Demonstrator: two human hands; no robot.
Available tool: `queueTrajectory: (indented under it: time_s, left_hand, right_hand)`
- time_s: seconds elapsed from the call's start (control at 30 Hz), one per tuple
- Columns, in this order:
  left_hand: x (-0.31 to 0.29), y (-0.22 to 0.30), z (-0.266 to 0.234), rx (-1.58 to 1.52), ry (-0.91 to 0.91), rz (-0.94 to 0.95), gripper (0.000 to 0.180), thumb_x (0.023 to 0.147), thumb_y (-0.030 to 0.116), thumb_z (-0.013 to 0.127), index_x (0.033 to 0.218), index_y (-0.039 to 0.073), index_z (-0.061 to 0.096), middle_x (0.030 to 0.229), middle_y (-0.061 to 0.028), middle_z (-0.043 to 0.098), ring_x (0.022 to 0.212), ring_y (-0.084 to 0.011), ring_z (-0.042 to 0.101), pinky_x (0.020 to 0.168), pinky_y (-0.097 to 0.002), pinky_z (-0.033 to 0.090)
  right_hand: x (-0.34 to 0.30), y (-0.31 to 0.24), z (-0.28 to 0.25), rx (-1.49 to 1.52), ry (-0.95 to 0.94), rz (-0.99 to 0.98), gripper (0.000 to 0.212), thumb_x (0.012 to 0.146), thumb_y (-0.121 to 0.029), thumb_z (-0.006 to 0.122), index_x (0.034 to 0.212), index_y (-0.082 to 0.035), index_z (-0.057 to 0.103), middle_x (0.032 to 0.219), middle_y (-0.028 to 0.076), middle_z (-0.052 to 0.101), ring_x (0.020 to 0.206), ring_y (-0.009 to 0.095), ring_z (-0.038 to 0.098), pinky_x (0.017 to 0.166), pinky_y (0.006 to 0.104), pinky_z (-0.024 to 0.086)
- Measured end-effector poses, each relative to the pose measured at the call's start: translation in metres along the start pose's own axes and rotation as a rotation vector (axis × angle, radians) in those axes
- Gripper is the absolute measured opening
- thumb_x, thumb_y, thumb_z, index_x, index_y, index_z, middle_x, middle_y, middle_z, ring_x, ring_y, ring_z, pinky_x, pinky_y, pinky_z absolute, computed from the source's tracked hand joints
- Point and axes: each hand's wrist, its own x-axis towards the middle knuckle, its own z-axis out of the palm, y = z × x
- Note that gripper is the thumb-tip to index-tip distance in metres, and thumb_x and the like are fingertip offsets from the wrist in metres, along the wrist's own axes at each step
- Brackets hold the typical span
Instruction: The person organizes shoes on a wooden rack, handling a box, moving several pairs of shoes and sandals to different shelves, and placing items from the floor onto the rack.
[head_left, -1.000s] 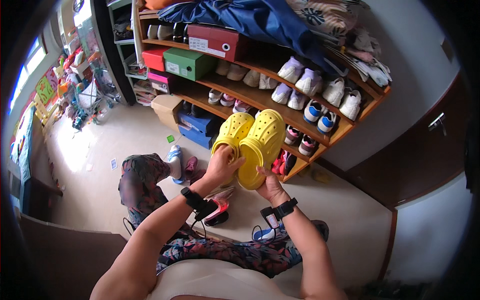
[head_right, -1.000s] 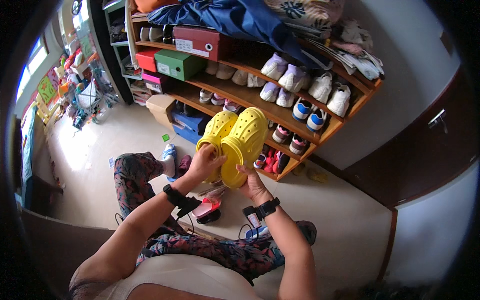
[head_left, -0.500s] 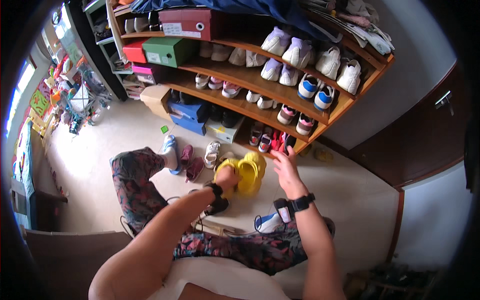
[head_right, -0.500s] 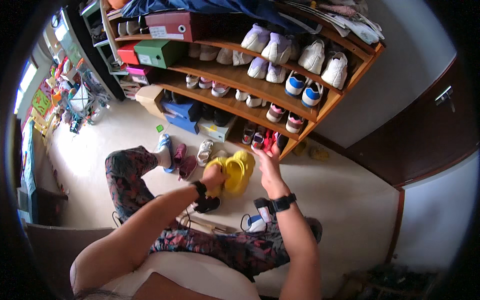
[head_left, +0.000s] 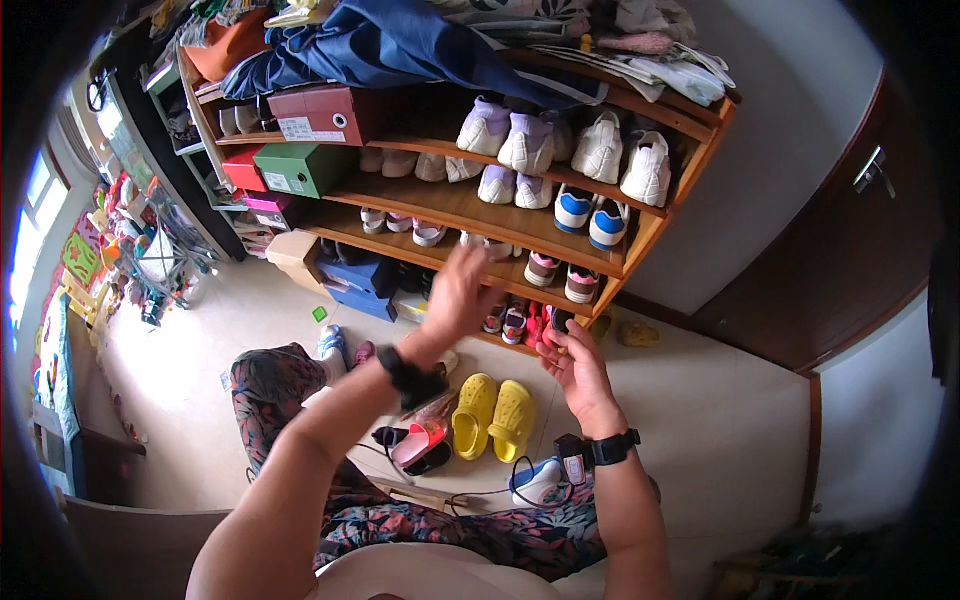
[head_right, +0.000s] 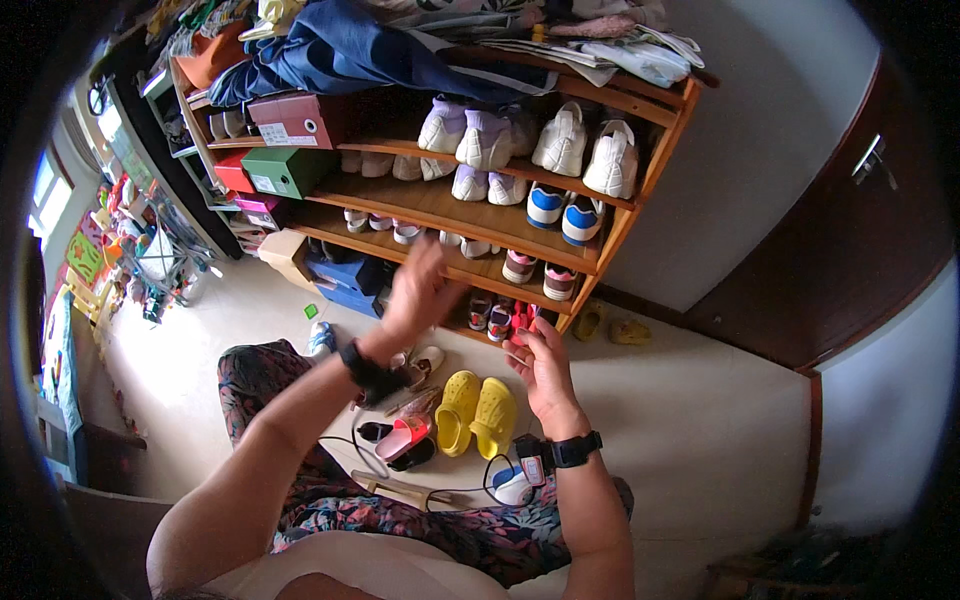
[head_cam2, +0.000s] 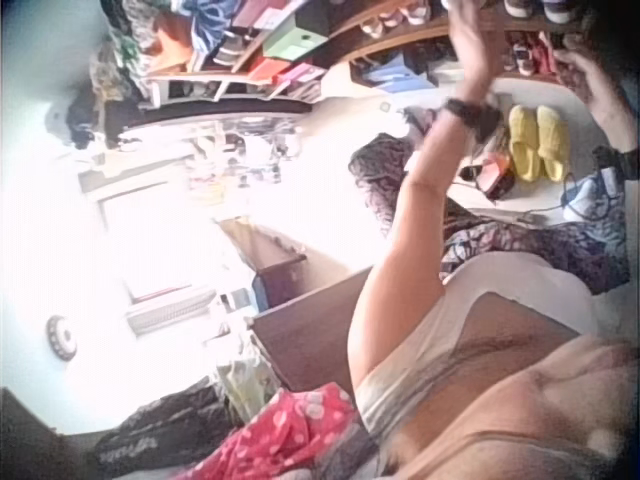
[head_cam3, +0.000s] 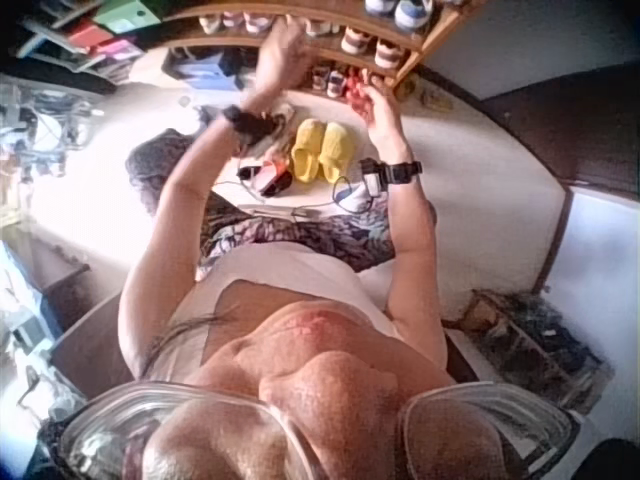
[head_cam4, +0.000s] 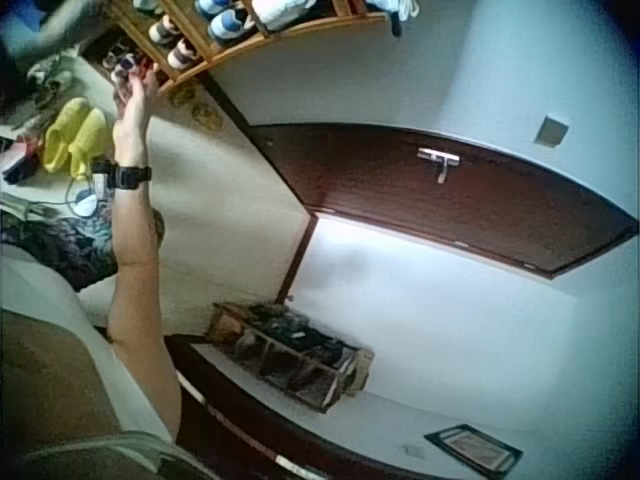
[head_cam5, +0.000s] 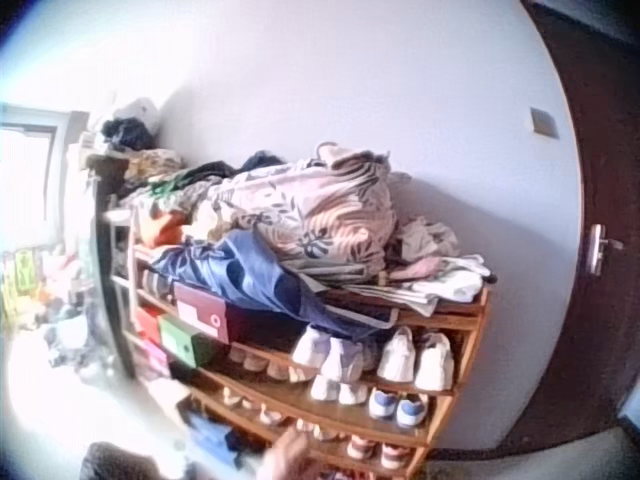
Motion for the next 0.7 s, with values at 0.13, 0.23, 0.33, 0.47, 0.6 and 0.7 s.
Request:
queueTrajectory:
  time_s: [0.13, 0.23, 0.33, 0.47, 0.6, 0.7]
  left_hand:
    - [0.124, 0.016, -0.045, 0.249, 0.082, 0.068, 0.058, 0.079, 0.027, 0.075, 0.129, 0.013, 0.048, 0.112, -0.0212, 0.052, 0.099, -0.0358, 0.059, 0.076, -0.0434, 0.055]
    - [0.183, -0.015, -0.057, 0.344, -0.254, 0.162, 0.064, 0.081, 0.044, 0.072, 0.133, 0.015, 0.048, 0.123, -0.0170, 0.055, 0.109, -0.0353, 0.057, 0.084, -0.0404, 0.054]
    - [0.210, -0.077, -0.068, 0.668, -0.259, 0.660, 0.050, 0.084, 0.051, 0.063, 0.124, 0.021, 0.057, 0.101, -0.0135, 0.068, 0.094, -0.0337, 0.064, 0.078, -0.0396, 0.054]
    - [0.184, 0.008, -0.059, 0.362, -0.404, 0.063, 0.037, 0.083, 0.048, 0.066, 0.106, 0.019, 0.069, 0.104, -0.0122, 0.067, 0.083, -0.0337, 0.066, 0.068, -0.0406, 0.053]
    - [0.086, 0.003, -0.069, 0.245, -0.035, 0.346, 0.018, 0.081, 0.030, 0.073, 0.087, 0.013, 0.068, 0.088, -0.0058, 0.060, 0.064, -0.0307, 0.062, 0.057, -0.0395, 0.050]
    - [0.025, 0.022, -0.067, 0.269, -0.035, 0.189, 0.018, 0.079, 0.025, 0.074, 0.080, 0.011, 0.063, 0.081, -0.0053, 0.055, 0.062, -0.0281, 0.061, 0.055, -0.0376, 0.050]
  right_hand:
    - [-0.008, -0.008, 0.003, 0.000, 0.002, 0.000, 0.072, 0.087, -0.017, 0.066, 0.146, -0.006, 0.026, 0.115, 0.010, 0.060, 0.101, 0.022, 0.061, 0.089, 0.0372, 0.047]
    - [-0.009, -0.005, 0.000, 0.009, -0.021, -0.041, 0.069, 0.090, -0.016, 0.061, 0.148, -0.009, 0.024, 0.115, 0.011, 0.060, 0.100, 0.022, 0.062, 0.088, 0.0366, 0.048]
    - [-0.007, -0.004, 0.018, -0.046, -0.069, -0.057, 0.059, 0.093, -0.016, 0.055, 0.146, -0.011, 0.030, 0.118, 0.012, 0.060, 0.096, 0.022, 0.064, 0.085, 0.0354, 0.050]
    - [-0.009, -0.006, -0.011, -0.047, -0.037, -0.057, 0.055, 0.093, -0.016, 0.056, 0.143, -0.010, 0.036, 0.117, 0.012, 0.062, 0.095, 0.021, 0.063, 0.086, 0.0346, 0.049]
    - [-0.010, -0.008, 0.007, -0.047, -0.088, -0.015, 0.053, 0.093, -0.017, 0.058, 0.141, -0.008, 0.038, 0.116, 0.011, 0.062, 0.095, 0.020, 0.063, 0.087, 0.0340, 0.048]
    - [-0.010, -0.008, 0.011, -0.062, -0.280, -0.082, 0.059, 0.090, -0.029, 0.067, 0.138, -0.006, 0.043, 0.114, 0.007, 0.063, 0.096, 0.016, 0.063, 0.084, 0.0321, 0.047]
